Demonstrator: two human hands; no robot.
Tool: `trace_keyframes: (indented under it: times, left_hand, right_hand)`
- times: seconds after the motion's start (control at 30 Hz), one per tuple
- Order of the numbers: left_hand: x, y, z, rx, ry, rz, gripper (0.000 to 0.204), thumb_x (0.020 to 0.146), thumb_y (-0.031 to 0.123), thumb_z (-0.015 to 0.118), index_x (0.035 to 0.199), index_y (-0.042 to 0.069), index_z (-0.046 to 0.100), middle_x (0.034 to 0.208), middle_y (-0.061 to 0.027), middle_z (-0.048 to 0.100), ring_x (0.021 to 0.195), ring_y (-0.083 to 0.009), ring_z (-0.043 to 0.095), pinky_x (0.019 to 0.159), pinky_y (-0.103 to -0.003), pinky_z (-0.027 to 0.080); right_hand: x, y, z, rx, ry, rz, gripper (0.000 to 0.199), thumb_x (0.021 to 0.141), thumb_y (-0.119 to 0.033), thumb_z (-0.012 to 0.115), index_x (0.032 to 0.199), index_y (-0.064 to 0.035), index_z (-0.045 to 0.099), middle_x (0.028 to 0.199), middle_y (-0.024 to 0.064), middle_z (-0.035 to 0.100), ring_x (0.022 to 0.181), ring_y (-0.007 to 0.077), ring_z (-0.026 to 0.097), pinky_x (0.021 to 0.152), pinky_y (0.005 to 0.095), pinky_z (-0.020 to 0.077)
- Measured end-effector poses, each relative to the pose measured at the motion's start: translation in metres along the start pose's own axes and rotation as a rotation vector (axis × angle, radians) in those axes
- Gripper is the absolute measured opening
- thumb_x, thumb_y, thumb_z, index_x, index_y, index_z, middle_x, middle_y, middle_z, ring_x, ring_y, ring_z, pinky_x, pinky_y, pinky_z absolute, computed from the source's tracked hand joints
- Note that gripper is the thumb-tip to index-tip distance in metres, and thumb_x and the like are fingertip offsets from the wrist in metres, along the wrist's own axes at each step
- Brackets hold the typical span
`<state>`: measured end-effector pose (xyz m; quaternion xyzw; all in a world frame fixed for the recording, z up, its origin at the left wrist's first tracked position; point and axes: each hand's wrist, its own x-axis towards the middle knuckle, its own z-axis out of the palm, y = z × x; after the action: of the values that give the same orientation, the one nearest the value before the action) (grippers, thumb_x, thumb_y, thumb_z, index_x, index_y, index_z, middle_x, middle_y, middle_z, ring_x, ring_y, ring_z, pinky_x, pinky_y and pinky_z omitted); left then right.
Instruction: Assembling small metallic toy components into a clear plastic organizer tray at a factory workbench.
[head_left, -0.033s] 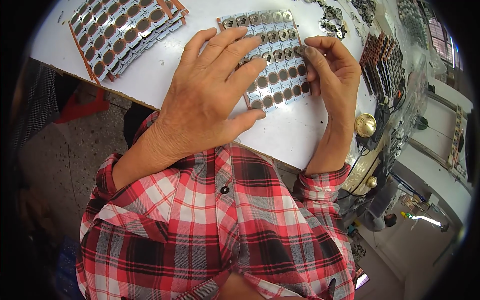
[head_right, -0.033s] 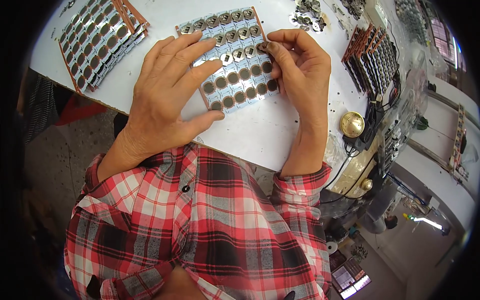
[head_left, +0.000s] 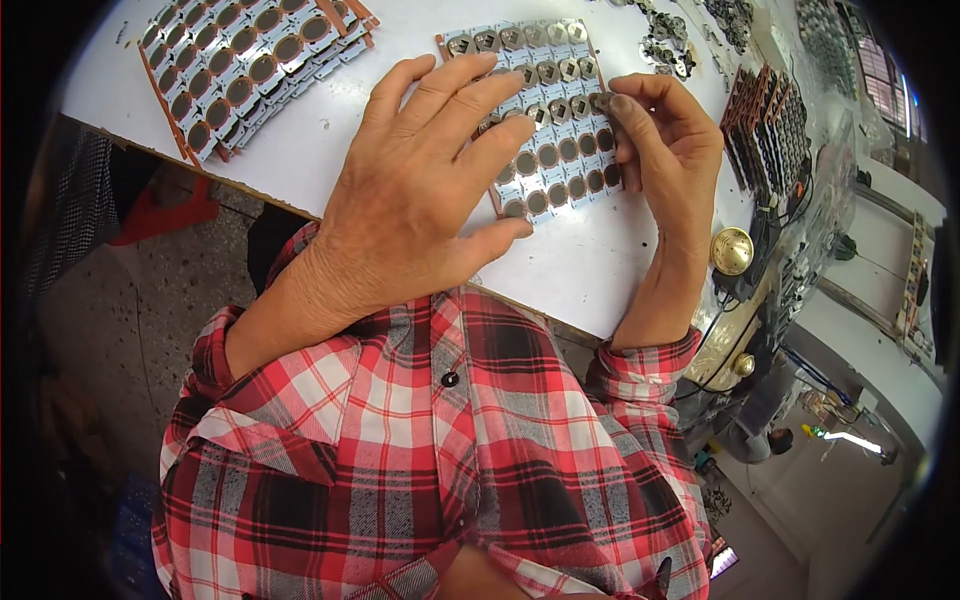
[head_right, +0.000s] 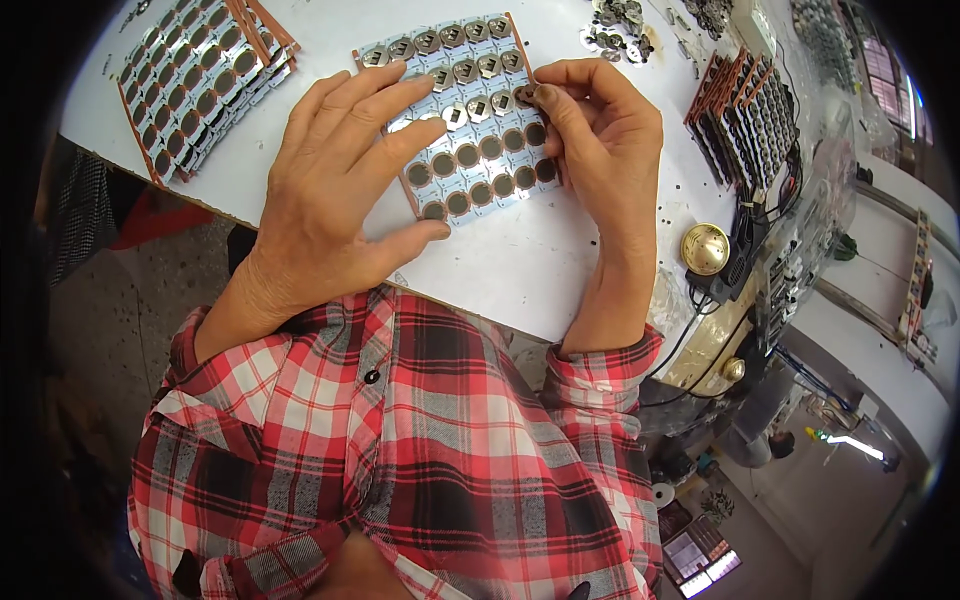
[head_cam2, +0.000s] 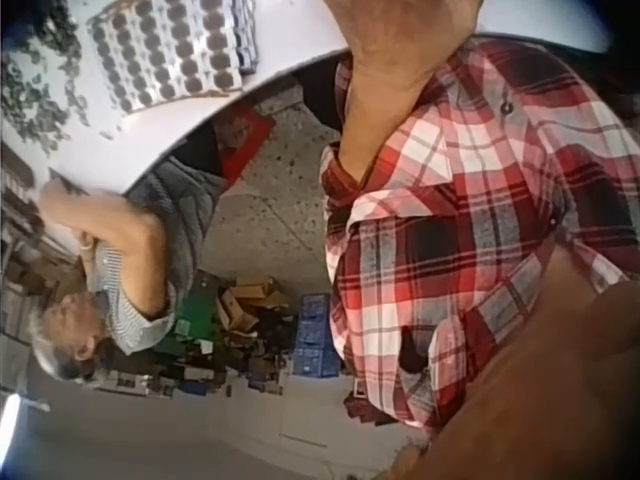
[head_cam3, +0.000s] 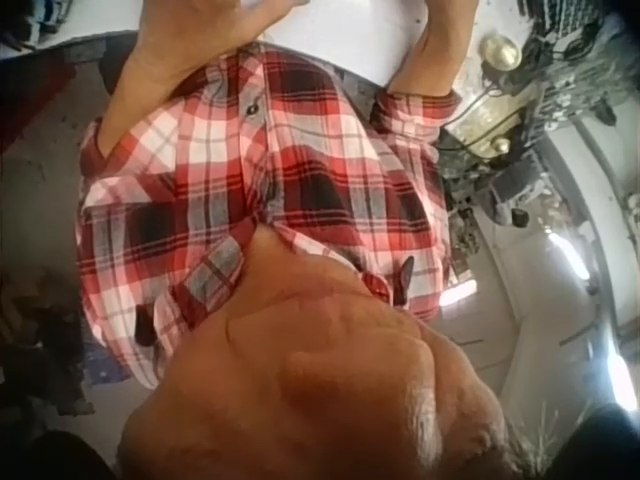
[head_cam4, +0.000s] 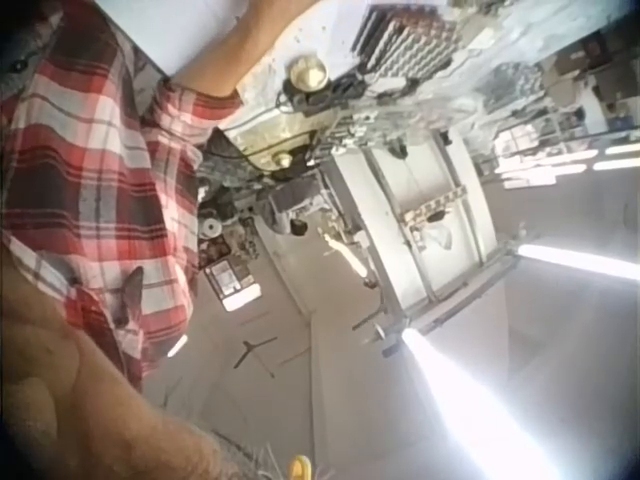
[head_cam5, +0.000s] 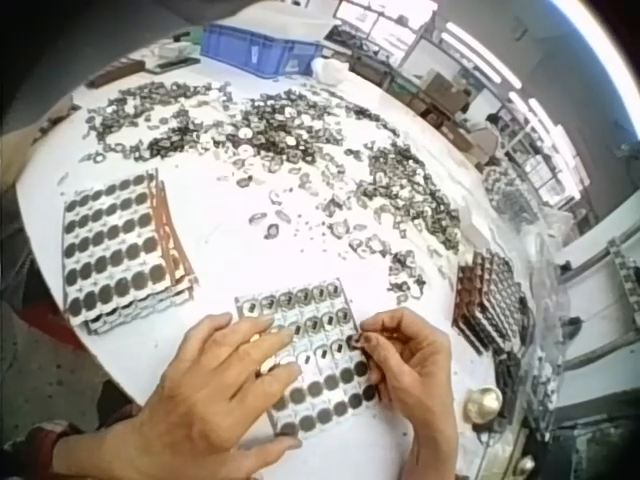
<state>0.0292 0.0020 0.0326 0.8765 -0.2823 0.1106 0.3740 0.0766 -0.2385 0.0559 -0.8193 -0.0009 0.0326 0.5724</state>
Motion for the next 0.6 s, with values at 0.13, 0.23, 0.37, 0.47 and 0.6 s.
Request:
trace_keyframes:
  times: [0.13,0.23,0.37,0.47,0.6]
  left_hand:
    - [0.0001,0.0008,0.0008,0.003,-0.006,-0.009,0.071,0.059,0.024,0.091,0.124,0.007,0.067,0.142,-0.0154,0.059,0.139,-0.0354,0.049,0.116,-0.054,0.036]
    - [-0.0002,0.0007,0.0004,0.005,-0.009,-0.011,0.074,0.058,0.026,0.092,0.125,0.008,0.066,0.143,-0.0151,0.058,0.139,-0.0351,0.049,0.116,-0.054,0.035]
    - [-0.0006,0.0007,0.0011,0.011,-0.012,-0.013,0.075,0.058,0.027,0.092,0.125,0.008,0.066,0.143,-0.0145,0.058,0.139,-0.0350,0.049,0.116,-0.055,0.035]
    - [-0.0007,0.0007,0.0013,0.018,-0.009,-0.009,0.075,0.058,0.027,0.092,0.125,0.008,0.066,0.143,-0.0143,0.058,0.139,-0.0349,0.049,0.116,-0.055,0.035]
    - [-0.0003,0.0003,0.0024,0.020,0.002,-0.010,0.075,0.058,0.028,0.092,0.125,0.008,0.066,0.143,-0.0144,0.058,0.138,-0.0348,0.049,0.116,-0.054,0.036]
  right_hand:
    - [-0.0019,0.0022,-0.0020,-0.094,-0.004,-0.070,0.012,0.098,-0.005,0.069,0.109,-0.0014,0.073,0.076,-0.0040,0.064,0.060,0.0007,0.050,0.048,0.0162,0.0346]
    - [-0.0019,0.0033,-0.0067,-0.082,-0.030,-0.087,0.011,0.098,-0.004,0.068,0.107,-0.0022,0.075,0.077,-0.0049,0.064,0.063,0.0003,0.050,0.050,0.0163,0.0354]
    - [-0.0015,0.0053,-0.0085,-0.182,-0.071,-0.131,0.011,0.099,-0.004,0.068,0.106,-0.0030,0.076,0.078,-0.0052,0.064,0.064,0.0002,0.050,0.052,0.0169,0.0366]
    - [-0.0015,0.0077,-0.0077,-0.269,-0.069,-0.202,0.011,0.099,-0.005,0.067,0.106,-0.0041,0.076,0.079,-0.0053,0.064,0.064,0.0003,0.050,0.052,0.0167,0.0368]
    - [-0.0041,-0.0006,-0.0047,-0.270,-0.026,-0.053,0.010,0.102,-0.009,0.065,0.108,-0.0056,0.072,0.081,-0.0059,0.062,0.064,0.0008,0.049,0.054,0.0161,0.0372]
